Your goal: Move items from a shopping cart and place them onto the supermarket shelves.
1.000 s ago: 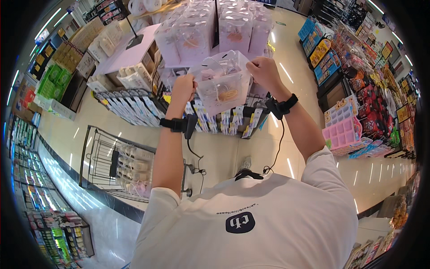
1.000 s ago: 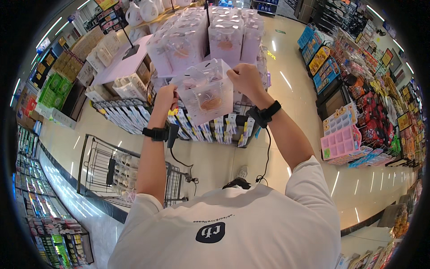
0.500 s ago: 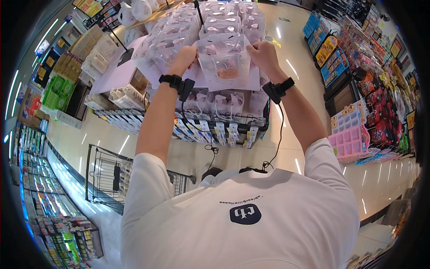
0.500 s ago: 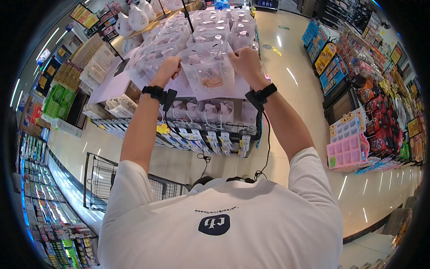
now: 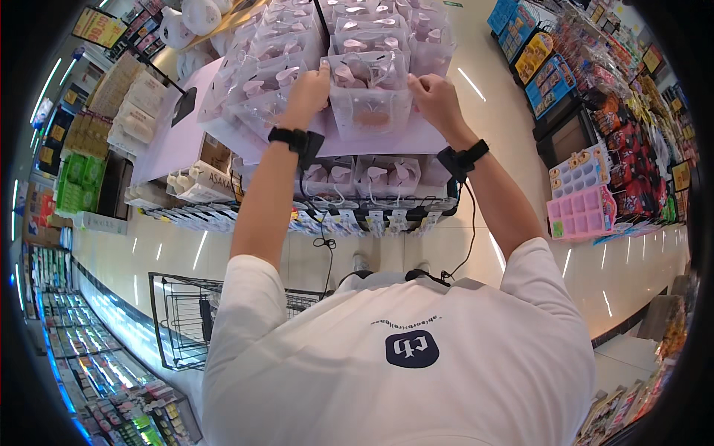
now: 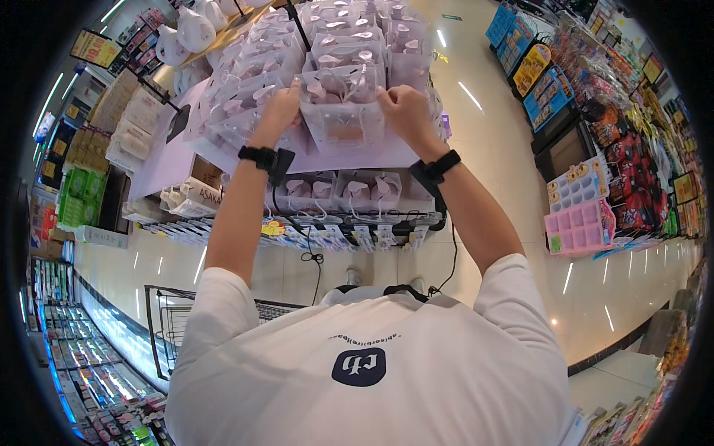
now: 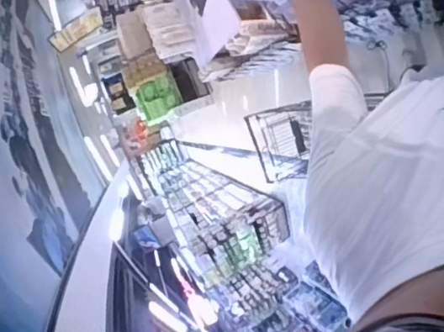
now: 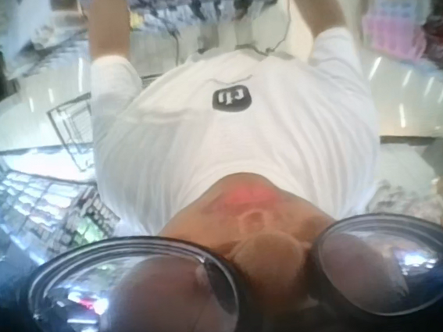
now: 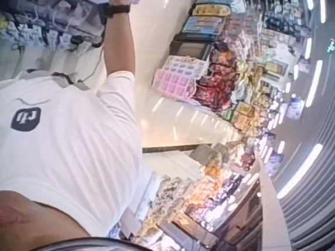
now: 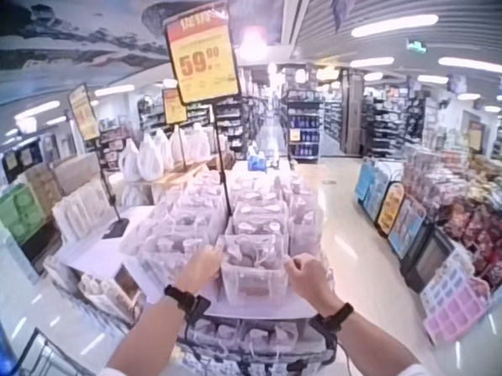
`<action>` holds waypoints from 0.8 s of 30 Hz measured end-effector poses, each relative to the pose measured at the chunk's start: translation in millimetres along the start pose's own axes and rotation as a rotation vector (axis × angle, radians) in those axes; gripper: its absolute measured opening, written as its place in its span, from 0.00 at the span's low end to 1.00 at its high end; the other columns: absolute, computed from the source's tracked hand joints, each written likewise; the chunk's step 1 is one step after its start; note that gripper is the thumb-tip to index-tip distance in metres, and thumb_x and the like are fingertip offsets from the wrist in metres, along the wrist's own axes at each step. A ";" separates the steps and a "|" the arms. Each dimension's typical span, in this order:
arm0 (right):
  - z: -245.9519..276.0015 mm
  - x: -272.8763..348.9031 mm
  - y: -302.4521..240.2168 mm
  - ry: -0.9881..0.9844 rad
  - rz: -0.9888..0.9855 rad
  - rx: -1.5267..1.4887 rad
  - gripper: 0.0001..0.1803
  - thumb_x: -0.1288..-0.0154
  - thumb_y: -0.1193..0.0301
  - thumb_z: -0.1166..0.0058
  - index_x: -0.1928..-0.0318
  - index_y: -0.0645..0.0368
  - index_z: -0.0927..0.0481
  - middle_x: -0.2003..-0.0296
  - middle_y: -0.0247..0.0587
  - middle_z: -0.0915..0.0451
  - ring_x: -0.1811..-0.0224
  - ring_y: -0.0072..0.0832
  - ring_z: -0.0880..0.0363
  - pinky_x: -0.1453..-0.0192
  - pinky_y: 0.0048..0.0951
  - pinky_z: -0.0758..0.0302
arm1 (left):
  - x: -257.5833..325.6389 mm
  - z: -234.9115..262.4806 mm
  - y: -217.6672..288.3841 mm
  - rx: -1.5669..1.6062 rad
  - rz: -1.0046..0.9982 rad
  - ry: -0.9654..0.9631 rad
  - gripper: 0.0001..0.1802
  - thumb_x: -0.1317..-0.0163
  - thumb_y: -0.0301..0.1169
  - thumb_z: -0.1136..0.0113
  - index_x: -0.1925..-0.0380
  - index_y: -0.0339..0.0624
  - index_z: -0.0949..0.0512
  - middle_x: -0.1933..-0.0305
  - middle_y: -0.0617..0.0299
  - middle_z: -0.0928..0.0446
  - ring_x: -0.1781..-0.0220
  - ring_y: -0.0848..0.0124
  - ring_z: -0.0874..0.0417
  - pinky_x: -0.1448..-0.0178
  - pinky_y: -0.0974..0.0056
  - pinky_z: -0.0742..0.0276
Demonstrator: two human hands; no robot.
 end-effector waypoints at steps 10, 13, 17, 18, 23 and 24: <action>-76.9 24.5 68.7 -0.365 0.093 -0.216 0.39 0.46 0.66 0.35 0.38 0.65 0.41 0.43 0.54 0.29 0.41 0.40 0.29 0.39 0.37 0.32 | 40.3 -68.3 -53.3 0.307 -0.532 0.203 0.36 0.45 0.40 0.34 0.41 0.36 0.38 0.48 0.41 0.26 0.47 0.53 0.22 0.46 0.56 0.28; -88.5 31.2 65.7 -0.310 0.143 -0.247 0.39 0.47 0.68 0.34 0.38 0.62 0.40 0.48 0.54 0.25 0.45 0.43 0.26 0.43 0.37 0.30 | 31.0 -80.6 -62.1 0.298 -0.469 0.119 0.39 0.51 0.32 0.30 0.40 0.38 0.38 0.51 0.44 0.23 0.49 0.55 0.21 0.48 0.58 0.26; -88.8 40.0 60.6 -0.229 0.045 -0.315 0.39 0.47 0.67 0.34 0.37 0.58 0.40 0.55 0.55 0.21 0.50 0.49 0.22 0.48 0.40 0.28 | 23.0 -82.0 -71.9 0.236 -0.435 0.176 0.38 0.52 0.30 0.28 0.42 0.38 0.38 0.56 0.49 0.20 0.53 0.58 0.18 0.51 0.59 0.25; -90.0 40.5 63.1 -0.228 0.040 -0.313 0.39 0.47 0.67 0.34 0.37 0.58 0.40 0.55 0.55 0.21 0.50 0.49 0.22 0.48 0.40 0.28 | 22.6 -82.8 -71.6 0.238 -0.434 0.171 0.38 0.52 0.30 0.28 0.42 0.38 0.38 0.56 0.49 0.20 0.53 0.58 0.18 0.51 0.59 0.25; -89.4 38.5 73.6 -0.206 -0.015 -0.153 0.39 0.45 0.67 0.36 0.36 0.62 0.41 0.50 0.57 0.24 0.47 0.51 0.25 0.46 0.40 0.28 | 16.2 -87.6 -79.6 0.345 -0.414 0.055 0.41 0.51 0.30 0.28 0.39 0.36 0.40 0.49 0.47 0.23 0.48 0.58 0.21 0.46 0.62 0.27; -88.0 41.1 73.9 -0.208 -0.017 -0.154 0.39 0.45 0.67 0.36 0.36 0.62 0.41 0.50 0.57 0.24 0.47 0.51 0.25 0.46 0.40 0.28 | 19.2 -89.9 -80.8 0.344 -0.411 0.055 0.41 0.51 0.30 0.28 0.39 0.36 0.40 0.49 0.47 0.23 0.48 0.58 0.21 0.46 0.62 0.27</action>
Point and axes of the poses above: each hand's wrist, its own x-axis away from the middle knuckle, its own z-axis out of the back of the hand, y = z × x, the point moved 5 cm from there along -x, towards the middle knuckle
